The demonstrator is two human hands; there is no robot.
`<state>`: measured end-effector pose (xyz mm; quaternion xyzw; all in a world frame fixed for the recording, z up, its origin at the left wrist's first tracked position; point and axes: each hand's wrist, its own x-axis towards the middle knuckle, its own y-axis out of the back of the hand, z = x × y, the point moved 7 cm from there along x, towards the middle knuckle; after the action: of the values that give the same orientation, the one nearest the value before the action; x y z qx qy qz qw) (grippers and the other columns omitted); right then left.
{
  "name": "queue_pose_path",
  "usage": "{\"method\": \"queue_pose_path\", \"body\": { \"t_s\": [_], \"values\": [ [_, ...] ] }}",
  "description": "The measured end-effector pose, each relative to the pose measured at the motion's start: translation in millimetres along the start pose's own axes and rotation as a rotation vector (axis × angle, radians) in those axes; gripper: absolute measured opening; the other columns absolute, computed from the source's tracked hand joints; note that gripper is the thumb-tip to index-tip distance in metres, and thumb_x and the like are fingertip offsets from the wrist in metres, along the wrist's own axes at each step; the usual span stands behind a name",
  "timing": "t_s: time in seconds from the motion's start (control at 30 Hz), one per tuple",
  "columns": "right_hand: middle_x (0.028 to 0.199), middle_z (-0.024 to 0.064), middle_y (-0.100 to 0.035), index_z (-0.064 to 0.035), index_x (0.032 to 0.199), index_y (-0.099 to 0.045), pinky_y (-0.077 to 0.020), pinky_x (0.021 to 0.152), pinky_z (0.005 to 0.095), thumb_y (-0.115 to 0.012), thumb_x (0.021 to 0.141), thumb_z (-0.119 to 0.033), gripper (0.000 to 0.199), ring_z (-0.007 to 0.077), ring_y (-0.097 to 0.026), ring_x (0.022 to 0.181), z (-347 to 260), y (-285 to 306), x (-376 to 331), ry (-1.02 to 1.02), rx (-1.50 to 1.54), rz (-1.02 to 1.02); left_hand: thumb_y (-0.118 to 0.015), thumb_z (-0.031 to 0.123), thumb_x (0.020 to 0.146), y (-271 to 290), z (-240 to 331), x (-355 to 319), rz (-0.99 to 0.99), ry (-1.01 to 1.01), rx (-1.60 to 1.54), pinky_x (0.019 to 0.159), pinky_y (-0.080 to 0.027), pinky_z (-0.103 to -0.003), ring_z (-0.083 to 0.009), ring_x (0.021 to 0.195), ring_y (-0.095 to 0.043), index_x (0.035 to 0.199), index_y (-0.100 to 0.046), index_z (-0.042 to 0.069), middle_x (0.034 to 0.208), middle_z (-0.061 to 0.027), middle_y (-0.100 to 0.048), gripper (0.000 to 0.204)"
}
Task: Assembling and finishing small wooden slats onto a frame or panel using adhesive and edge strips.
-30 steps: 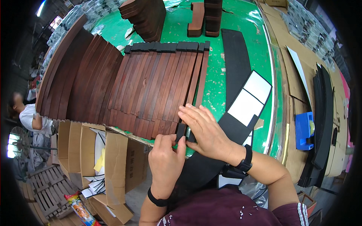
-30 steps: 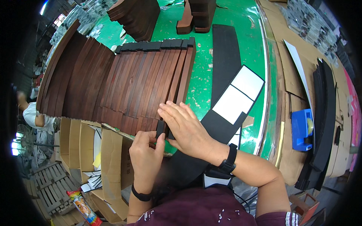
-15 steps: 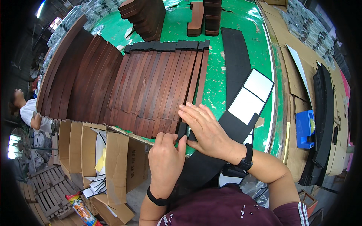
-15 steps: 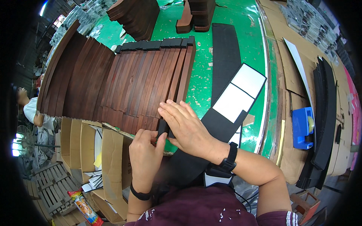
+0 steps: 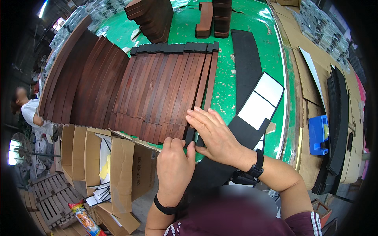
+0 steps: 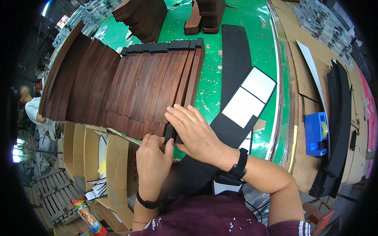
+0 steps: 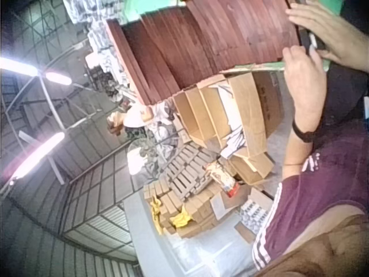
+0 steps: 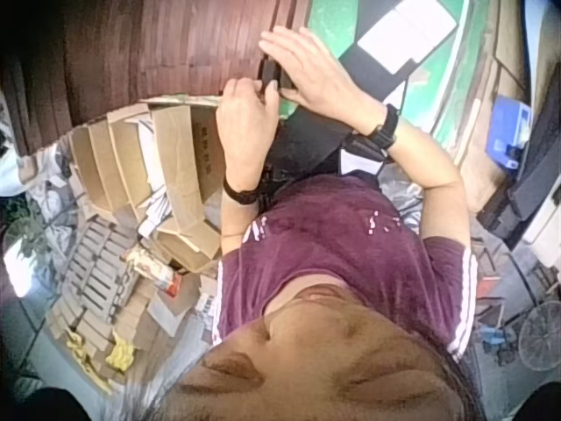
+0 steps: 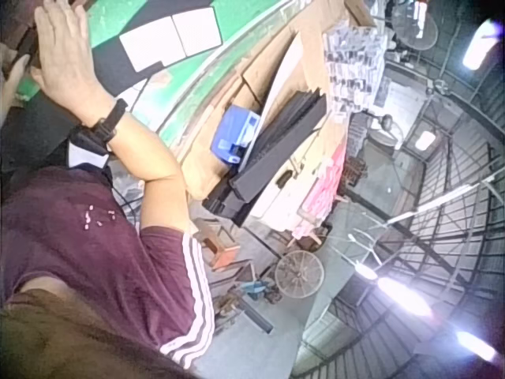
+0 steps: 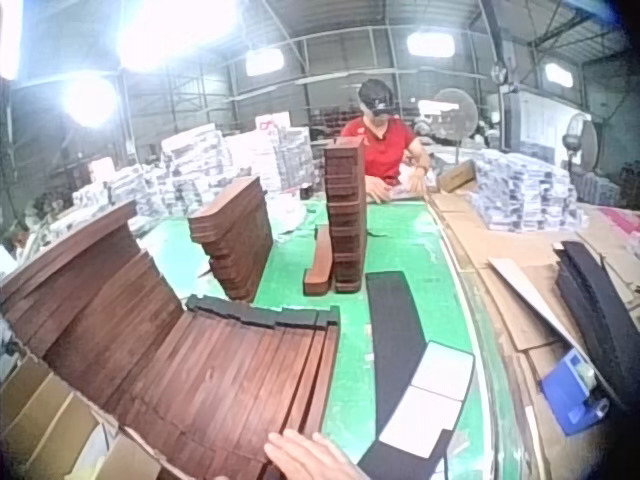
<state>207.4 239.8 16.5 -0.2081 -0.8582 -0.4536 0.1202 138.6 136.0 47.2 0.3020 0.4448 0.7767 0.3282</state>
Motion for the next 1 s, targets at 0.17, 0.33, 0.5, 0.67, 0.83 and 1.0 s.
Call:
{"method": "queue_pose_path", "body": {
  "t_s": [0.17,0.33,0.5,0.67,0.83,1.0],
  "values": [
    [0.149,0.0171,-0.045,-0.0049,0.146,-0.044,-0.0318,0.118,0.0529,-0.085,0.071,-0.015,0.086,0.0356,-0.04,0.143,0,1,1,-0.007,0.008,0.0,-0.074,0.015,0.087,-2,0,1,-0.009,0.008,-0.003,0.064,-0.054,-0.044,-0.037,0.074,-0.066,0.089,-0.063,-0.003,0.086,-0.0178,-0.061,0.021],
    [0.146,0.0203,-0.048,-0.0222,0.141,-0.057,-0.0353,0.115,0.054,-0.082,0.074,-0.014,0.072,0.0381,-0.045,0.139,-5,1,0,0.081,-0.074,0.02,-0.073,0.015,0.087,-6,0,-1,0.014,0.014,0.055,0.062,-0.055,-0.042,-0.036,0.073,-0.067,0.091,-0.062,-0.001,0.089,-0.017,-0.06,0.02],
    [0.148,0.0216,-0.046,-0.0229,0.141,-0.057,-0.0351,0.115,0.0552,-0.084,0.072,-0.017,0.074,0.0399,-0.044,0.14,-6,2,0,0.077,-0.09,0.007,-0.077,0.018,0.086,-7,-3,-7,0.063,-0.018,0.055,0.061,-0.053,-0.042,-0.0338,0.072,-0.065,0.092,-0.062,0.0,0.087,-0.0149,-0.06,0.025],
    [0.148,0.0233,-0.045,-0.0193,0.142,-0.056,-0.0348,0.115,0.0549,-0.085,0.071,-0.017,0.077,0.0406,-0.043,0.14,-8,1,1,0.1,-0.112,-0.019,-0.082,0.02,0.083,-2,-7,-18,0.101,-0.045,-0.011,0.063,-0.052,-0.042,-0.0312,0.071,-0.064,0.094,-0.063,0.0,0.084,-0.0132,-0.06,0.03],
    [0.148,0.0245,-0.044,-0.015,0.143,-0.054,-0.0337,0.115,0.0566,-0.085,0.071,-0.02,0.079,0.042,-0.042,0.141,-10,2,0,0.094,-0.104,-0.008,-0.081,0.02,0.083,-6,-10,-20,0.169,-0.047,-0.035,0.062,-0.052,-0.041,-0.0307,0.071,-0.064,0.094,-0.062,0.0,0.083,-0.0125,-0.06,0.029],
    [0.148,0.0244,-0.044,-0.0154,0.146,-0.051,-0.0327,0.115,0.0595,-0.083,0.072,-0.02,0.08,0.0438,-0.041,0.14,-6,-5,-2,0.112,-0.123,0.027,-0.077,0.017,0.085,-6,-10,-15,0.149,-0.067,-0.024,0.063,-0.052,-0.043,-0.0331,0.073,-0.065,0.093,-0.061,0.001,0.085,-0.0134,-0.06,0.024]
  ]
}}
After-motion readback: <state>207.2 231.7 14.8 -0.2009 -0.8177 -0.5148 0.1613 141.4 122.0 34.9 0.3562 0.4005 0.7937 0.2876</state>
